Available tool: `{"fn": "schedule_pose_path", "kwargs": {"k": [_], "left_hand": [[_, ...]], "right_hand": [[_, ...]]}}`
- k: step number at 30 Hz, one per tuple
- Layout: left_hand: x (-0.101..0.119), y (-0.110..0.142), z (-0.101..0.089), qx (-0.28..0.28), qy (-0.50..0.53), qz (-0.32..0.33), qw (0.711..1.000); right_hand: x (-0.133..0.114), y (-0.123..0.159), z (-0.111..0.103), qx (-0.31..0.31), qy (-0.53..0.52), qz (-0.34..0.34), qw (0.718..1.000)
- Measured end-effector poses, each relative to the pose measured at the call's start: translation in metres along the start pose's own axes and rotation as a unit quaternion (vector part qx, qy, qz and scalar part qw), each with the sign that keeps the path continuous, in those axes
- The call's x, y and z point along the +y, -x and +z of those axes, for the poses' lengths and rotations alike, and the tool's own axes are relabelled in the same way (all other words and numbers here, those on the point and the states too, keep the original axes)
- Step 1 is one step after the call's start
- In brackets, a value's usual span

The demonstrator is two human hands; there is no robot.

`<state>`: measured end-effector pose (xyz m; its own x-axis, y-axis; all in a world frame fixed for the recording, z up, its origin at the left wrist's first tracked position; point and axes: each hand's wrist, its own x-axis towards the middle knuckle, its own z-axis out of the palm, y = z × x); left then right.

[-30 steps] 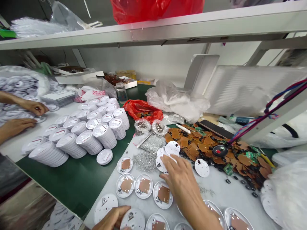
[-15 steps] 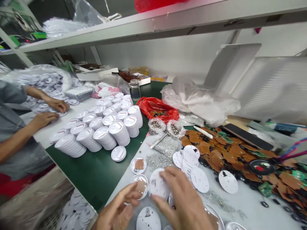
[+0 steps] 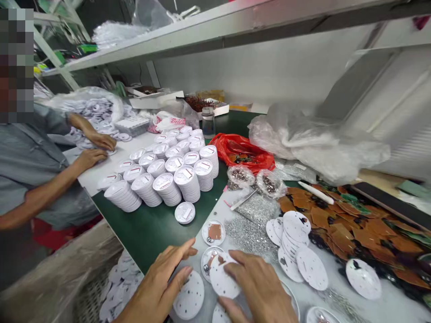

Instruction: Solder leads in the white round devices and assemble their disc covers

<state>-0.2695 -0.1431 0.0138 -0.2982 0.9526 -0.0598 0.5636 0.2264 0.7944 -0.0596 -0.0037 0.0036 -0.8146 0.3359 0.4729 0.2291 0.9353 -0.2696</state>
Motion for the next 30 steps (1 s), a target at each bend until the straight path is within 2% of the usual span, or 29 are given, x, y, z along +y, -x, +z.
{"fn": "schedule_pose_path", "kwargs": {"k": [3, 6, 10, 14, 18, 21, 24, 26, 28, 30], "left_hand": [[0.001, -0.011, 0.0, -0.031, -0.074, -0.025, 0.996], [0.002, -0.017, 0.007, -0.058, -0.089, -0.038, 0.994], [0.001, -0.018, 0.014, -0.062, -0.086, -0.04, 0.994], [-0.004, -0.018, 0.018, -0.056, -0.082, -0.016, 0.995], [-0.007, -0.019, 0.022, -0.046, -0.069, 0.003, 0.997], [-0.005, -0.023, 0.021, -0.022, -0.035, -0.018, 0.999], [0.0, -0.029, 0.016, 0.015, 0.056, -0.064, 0.996], [0.004, -0.031, 0.012, 0.031, 0.111, -0.066, 0.991], [0.008, -0.03, 0.01, 0.045, 0.141, -0.043, 0.988], [0.012, -0.026, 0.01, 0.065, 0.161, -0.01, 0.985]], "right_hand": [[0.011, -0.007, 0.01, -0.016, 0.0, 0.007, 1.0], [0.01, -0.01, 0.027, -0.033, -0.007, 0.012, 0.999], [0.006, -0.01, 0.044, -0.046, -0.016, 0.024, 0.999], [0.001, -0.01, 0.049, -0.058, -0.003, 0.055, 0.997], [-0.004, -0.012, 0.052, -0.068, 0.024, 0.072, 0.995], [-0.005, -0.014, 0.051, -0.06, 0.03, 0.062, 0.996], [-0.005, -0.015, 0.048, -0.016, 0.024, 0.01, 1.0], [-0.005, -0.015, 0.042, 0.024, 0.016, -0.029, 0.999], [-0.005, -0.017, 0.034, 0.037, -0.031, 0.0, 0.999], [-0.007, -0.02, 0.022, 0.001, -0.129, 0.089, 0.988]]}}
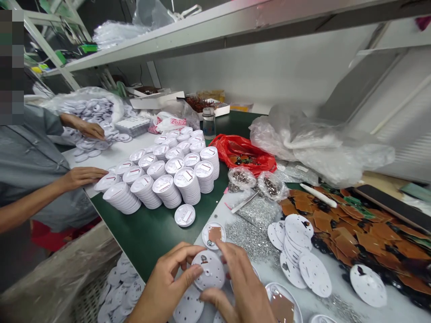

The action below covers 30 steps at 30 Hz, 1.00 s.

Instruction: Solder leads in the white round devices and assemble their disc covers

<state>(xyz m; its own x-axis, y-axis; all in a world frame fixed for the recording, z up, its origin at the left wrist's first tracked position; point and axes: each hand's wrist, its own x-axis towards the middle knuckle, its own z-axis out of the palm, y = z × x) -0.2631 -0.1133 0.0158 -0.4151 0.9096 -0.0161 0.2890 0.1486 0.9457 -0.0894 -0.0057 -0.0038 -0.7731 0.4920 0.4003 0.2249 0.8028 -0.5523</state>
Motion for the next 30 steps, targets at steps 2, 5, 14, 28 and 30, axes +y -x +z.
{"fn": "schedule_pose_path", "kwargs": {"k": [2, 5, 14, 28, 30], "left_hand": [[0.002, 0.005, 0.002, 0.004, 0.018, 0.036, 0.999], [0.005, 0.008, 0.006, -0.013, 0.023, 0.076, 0.997], [-0.001, 0.017, 0.027, 0.097, -0.015, 0.083, 0.992], [-0.006, 0.013, 0.033, 0.117, -0.011, 0.039, 0.992], [-0.011, 0.01, 0.029, 0.096, -0.025, 0.044, 0.994]], "right_hand": [[-0.006, -0.004, -0.01, -0.05, -0.093, 0.081, 0.991], [-0.015, -0.008, -0.018, -0.078, -0.157, 0.095, 0.98], [-0.028, 0.007, 0.0, -0.035, -0.164, 0.154, 0.974], [-0.036, 0.0, -0.001, -0.034, -0.179, 0.188, 0.965], [-0.021, 0.002, -0.011, -0.042, -0.152, 0.153, 0.976]]}}
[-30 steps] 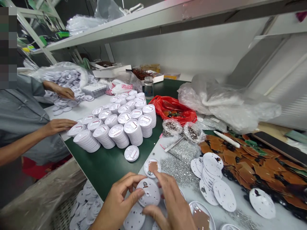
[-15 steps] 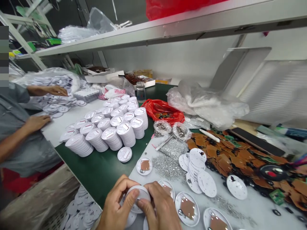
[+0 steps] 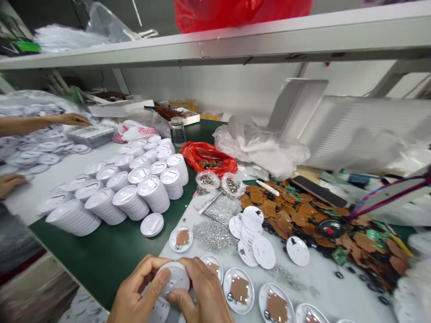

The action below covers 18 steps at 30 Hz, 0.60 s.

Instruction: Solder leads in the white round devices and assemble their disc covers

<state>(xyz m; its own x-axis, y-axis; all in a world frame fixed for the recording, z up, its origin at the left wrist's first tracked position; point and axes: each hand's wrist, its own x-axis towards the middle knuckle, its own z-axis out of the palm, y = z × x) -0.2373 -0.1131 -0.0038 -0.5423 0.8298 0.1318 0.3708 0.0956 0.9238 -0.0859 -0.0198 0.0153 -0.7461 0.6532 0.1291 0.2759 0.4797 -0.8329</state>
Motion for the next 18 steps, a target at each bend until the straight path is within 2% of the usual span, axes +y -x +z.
{"fn": "schedule_pose_path", "kwargs": {"k": [2, 4, 5, 7, 10, 14, 18], "left_hand": [[-0.007, -0.005, -0.003, -0.008, -0.041, 0.007, 0.999], [-0.014, -0.01, -0.002, -0.012, -0.098, 0.02, 0.995], [-0.016, -0.012, -0.001, -0.018, -0.125, 0.03, 0.991], [-0.02, -0.015, 0.003, -0.049, -0.173, 0.054, 0.982], [-0.025, -0.016, 0.008, -0.105, -0.219, 0.078, 0.967], [-0.033, -0.014, 0.003, -0.146, -0.233, 0.097, 0.956], [-0.031, -0.014, -0.006, -0.102, -0.227, 0.161, 0.955]], "right_hand": [[0.021, -0.003, -0.026, 0.039, 0.09, -0.044, 0.994], [0.05, -0.008, -0.058, 0.154, 0.249, -0.034, 0.955], [0.065, -0.012, -0.073, 0.181, 0.276, -0.016, 0.944], [0.092, -0.019, -0.097, 0.214, 0.304, 0.016, 0.928], [0.118, -0.029, -0.11, 0.213, 0.314, 0.043, 0.924], [0.125, -0.035, -0.113, 0.215, 0.289, 0.062, 0.931], [0.105, -0.03, -0.124, 0.237, 0.233, 0.072, 0.94]]}}
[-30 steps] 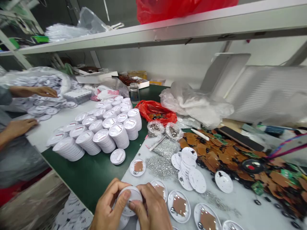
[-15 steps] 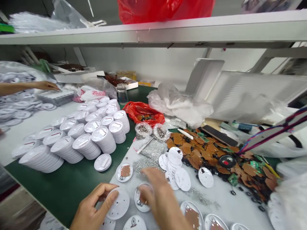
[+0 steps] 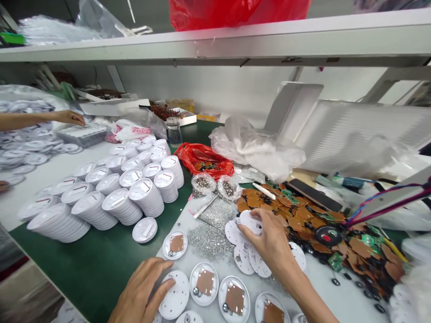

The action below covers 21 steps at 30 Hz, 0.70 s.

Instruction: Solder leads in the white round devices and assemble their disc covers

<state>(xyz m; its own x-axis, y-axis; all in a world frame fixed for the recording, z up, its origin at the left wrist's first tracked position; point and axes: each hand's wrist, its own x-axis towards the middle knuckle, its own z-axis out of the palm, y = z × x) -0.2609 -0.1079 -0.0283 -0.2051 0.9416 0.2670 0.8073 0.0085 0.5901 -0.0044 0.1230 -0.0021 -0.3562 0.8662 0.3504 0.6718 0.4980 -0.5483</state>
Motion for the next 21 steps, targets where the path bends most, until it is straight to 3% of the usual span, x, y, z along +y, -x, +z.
{"fn": "schedule_pose_path", "kwargs": {"k": [3, 6, 8, 9, 11, 12, 14, 15, 17, 19, 21], "left_hand": [[0.016, -0.006, -0.01, 0.051, 0.033, 0.036, 0.998], [0.038, -0.015, -0.017, 0.023, 0.095, 0.083, 0.992], [0.046, -0.016, -0.016, 0.002, 0.15, 0.076, 0.986], [0.048, -0.015, -0.014, 0.007, 0.182, 0.036, 0.983], [0.046, -0.011, -0.01, 0.026, 0.285, -0.102, 0.953], [0.044, -0.009, -0.008, 0.037, 0.35, -0.179, 0.919], [0.039, -0.006, -0.005, 0.038, 0.477, -0.284, 0.831], [0.036, -0.006, -0.004, 0.034, 0.525, -0.307, 0.793], [0.034, -0.006, -0.002, 0.02, 0.573, -0.316, 0.756], [0.033, -0.008, -0.001, 0.0, 0.585, -0.312, 0.748], [0.031, -0.009, -0.002, -0.013, 0.574, -0.3, 0.762]], "right_hand": [[-0.034, 0.009, -0.018, -0.079, -0.098, -0.007, 0.992], [-0.079, 0.024, -0.022, -0.357, -0.246, -0.012, 0.901], [-0.102, 0.033, -0.014, -0.413, -0.288, -0.012, 0.864], [-0.108, 0.037, -0.007, -0.41, -0.303, 0.006, 0.86], [-0.113, 0.046, 0.009, -0.336, -0.31, 0.04, 0.888], [-0.113, 0.05, 0.018, -0.285, -0.292, 0.036, 0.912], [-0.113, 0.061, 0.034, -0.181, -0.222, -0.051, 0.957], [-0.114, 0.066, 0.041, -0.139, -0.177, -0.118, 0.967], [-0.121, 0.075, 0.053, -0.07, -0.102, -0.224, 0.967], [-0.13, 0.079, 0.06, -0.03, -0.05, -0.272, 0.96], [-0.135, 0.077, 0.065, -0.017, -0.026, -0.296, 0.955]]}}
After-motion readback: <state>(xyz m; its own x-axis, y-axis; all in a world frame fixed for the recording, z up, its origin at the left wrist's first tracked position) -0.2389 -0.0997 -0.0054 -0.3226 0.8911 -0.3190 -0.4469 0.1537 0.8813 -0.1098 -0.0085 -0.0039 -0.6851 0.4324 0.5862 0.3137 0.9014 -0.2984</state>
